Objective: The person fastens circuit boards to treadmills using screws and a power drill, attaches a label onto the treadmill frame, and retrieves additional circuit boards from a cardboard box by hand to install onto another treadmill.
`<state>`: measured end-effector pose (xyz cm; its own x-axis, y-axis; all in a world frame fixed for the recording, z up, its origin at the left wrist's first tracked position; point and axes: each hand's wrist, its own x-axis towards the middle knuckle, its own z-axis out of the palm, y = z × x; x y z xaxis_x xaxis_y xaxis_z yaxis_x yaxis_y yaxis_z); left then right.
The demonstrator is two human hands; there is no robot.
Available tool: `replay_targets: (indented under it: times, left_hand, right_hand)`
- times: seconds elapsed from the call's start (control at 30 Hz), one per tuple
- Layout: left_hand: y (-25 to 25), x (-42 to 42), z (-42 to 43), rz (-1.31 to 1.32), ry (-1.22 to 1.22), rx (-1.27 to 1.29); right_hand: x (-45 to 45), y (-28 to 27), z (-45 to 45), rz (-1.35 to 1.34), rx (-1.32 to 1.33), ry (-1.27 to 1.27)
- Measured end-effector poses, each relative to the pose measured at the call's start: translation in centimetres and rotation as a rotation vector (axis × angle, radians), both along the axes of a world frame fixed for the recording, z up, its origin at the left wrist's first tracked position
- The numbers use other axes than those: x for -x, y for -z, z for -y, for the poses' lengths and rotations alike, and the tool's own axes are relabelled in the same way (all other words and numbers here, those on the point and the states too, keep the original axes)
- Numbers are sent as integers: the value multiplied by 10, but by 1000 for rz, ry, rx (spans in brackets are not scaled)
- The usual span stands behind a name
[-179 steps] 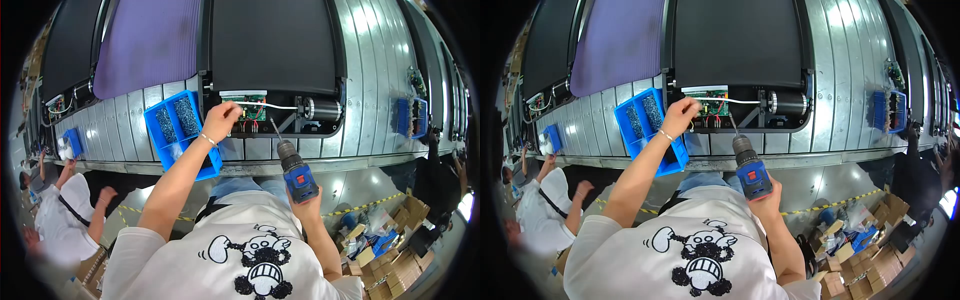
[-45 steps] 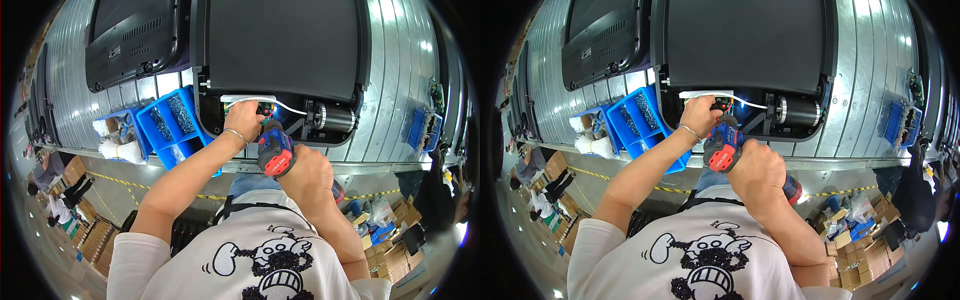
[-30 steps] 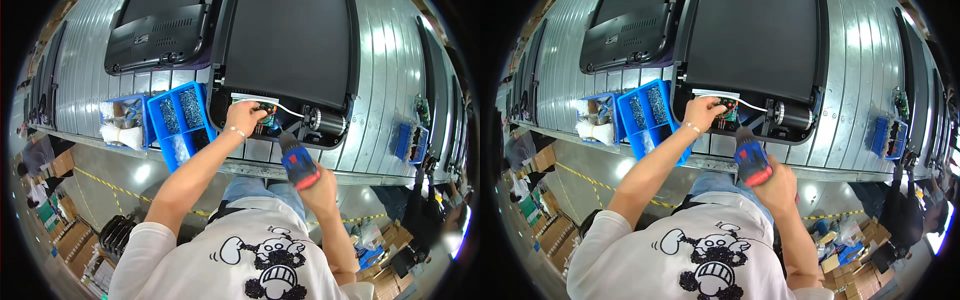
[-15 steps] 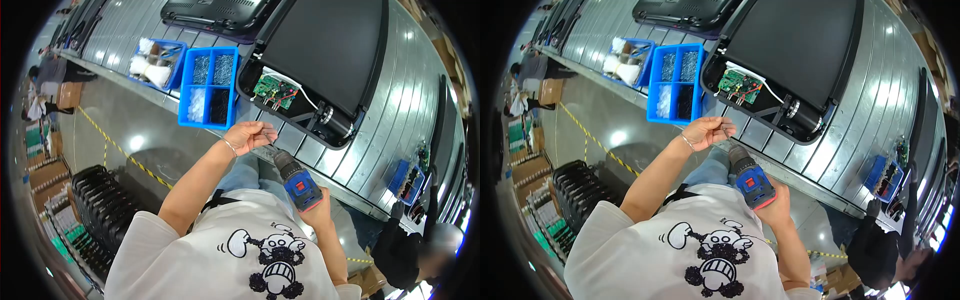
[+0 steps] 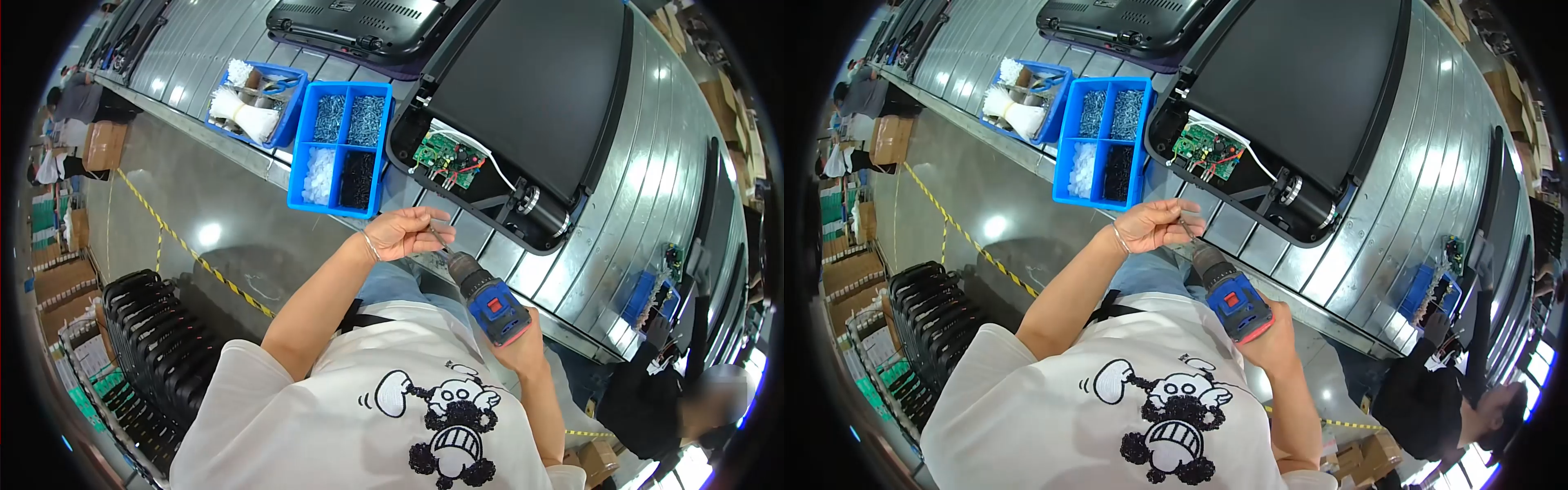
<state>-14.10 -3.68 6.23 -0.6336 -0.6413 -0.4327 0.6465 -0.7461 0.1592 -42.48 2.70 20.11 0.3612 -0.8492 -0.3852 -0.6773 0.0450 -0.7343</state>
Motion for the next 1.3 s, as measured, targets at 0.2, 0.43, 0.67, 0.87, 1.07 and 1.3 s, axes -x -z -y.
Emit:
replay_targets:
  times: [0.2, 0.43, 0.67, 0.87, 1.07, 1.3]
  left_hand:
    - [23, -30, 37, -57, 154, -203]
    - [9, -50, 96, 165, 169, -360]
    - [37, -67, 108, 508, 259, -249]
    - [39, -67, 119, 497, 303, -269]
    - [54, -52, 114, 535, 264, -247]
    - [33, -46, 112, 577, 328, -199]
  right_hand:
    - [-51, -15, 40, -53, -136, 136]
    - [-112, 18, 61, -313, 16, 192]
    - [-169, 34, 137, -299, -145, 344]
    - [-189, 31, 166, -490, -217, 257]
    - [-204, 17, 209, -665, -253, 104]
    - [-207, 17, 228, -827, -275, 27]
